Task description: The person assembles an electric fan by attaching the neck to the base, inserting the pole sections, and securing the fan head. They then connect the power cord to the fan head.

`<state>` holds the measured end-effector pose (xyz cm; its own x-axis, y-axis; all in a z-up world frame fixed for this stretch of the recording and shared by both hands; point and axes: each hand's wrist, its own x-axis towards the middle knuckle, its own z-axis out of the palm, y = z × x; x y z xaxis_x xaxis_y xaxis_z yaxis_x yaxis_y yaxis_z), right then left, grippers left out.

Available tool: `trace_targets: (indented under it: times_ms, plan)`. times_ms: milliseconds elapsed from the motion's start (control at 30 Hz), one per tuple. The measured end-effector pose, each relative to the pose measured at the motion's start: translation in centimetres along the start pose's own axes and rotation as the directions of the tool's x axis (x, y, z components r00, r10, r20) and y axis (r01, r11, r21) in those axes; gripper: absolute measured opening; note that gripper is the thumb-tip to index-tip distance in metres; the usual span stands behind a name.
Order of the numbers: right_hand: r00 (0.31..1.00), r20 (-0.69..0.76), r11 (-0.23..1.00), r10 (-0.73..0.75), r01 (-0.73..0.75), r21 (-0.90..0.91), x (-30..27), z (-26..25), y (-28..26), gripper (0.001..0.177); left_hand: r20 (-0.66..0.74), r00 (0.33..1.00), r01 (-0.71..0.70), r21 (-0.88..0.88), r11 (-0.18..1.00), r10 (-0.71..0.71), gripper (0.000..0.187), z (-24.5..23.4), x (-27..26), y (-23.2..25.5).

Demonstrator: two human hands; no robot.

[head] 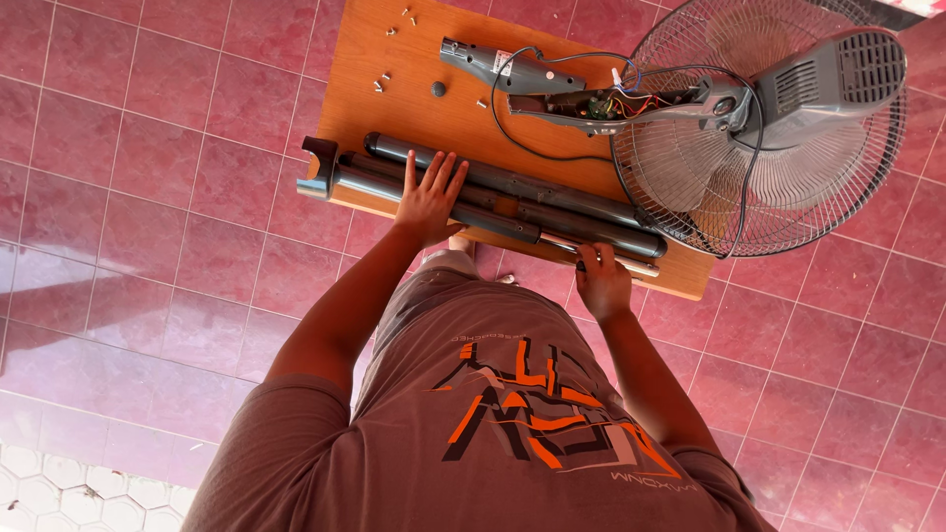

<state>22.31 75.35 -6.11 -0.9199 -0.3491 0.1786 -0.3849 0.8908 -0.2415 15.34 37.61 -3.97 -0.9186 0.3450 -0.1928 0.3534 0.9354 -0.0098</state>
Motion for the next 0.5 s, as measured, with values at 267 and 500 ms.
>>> trace_targets:
  times_ms: [267,500]
  plan:
    - [0.985,-0.104,0.973,-0.135,0.151,0.177,2.7,-0.3,-4.2,0.027,-0.002,0.998,0.06,-0.042,0.997,-0.06,0.123,-0.6,-0.8,-0.5]
    - [0.966,-0.146,0.926,-0.215,0.248,0.283,10.2,-1.4,-9.9,0.019,-0.106,0.994,-0.006,-0.235,0.972,-0.019,0.115,-3.8,-0.8,-2.8]
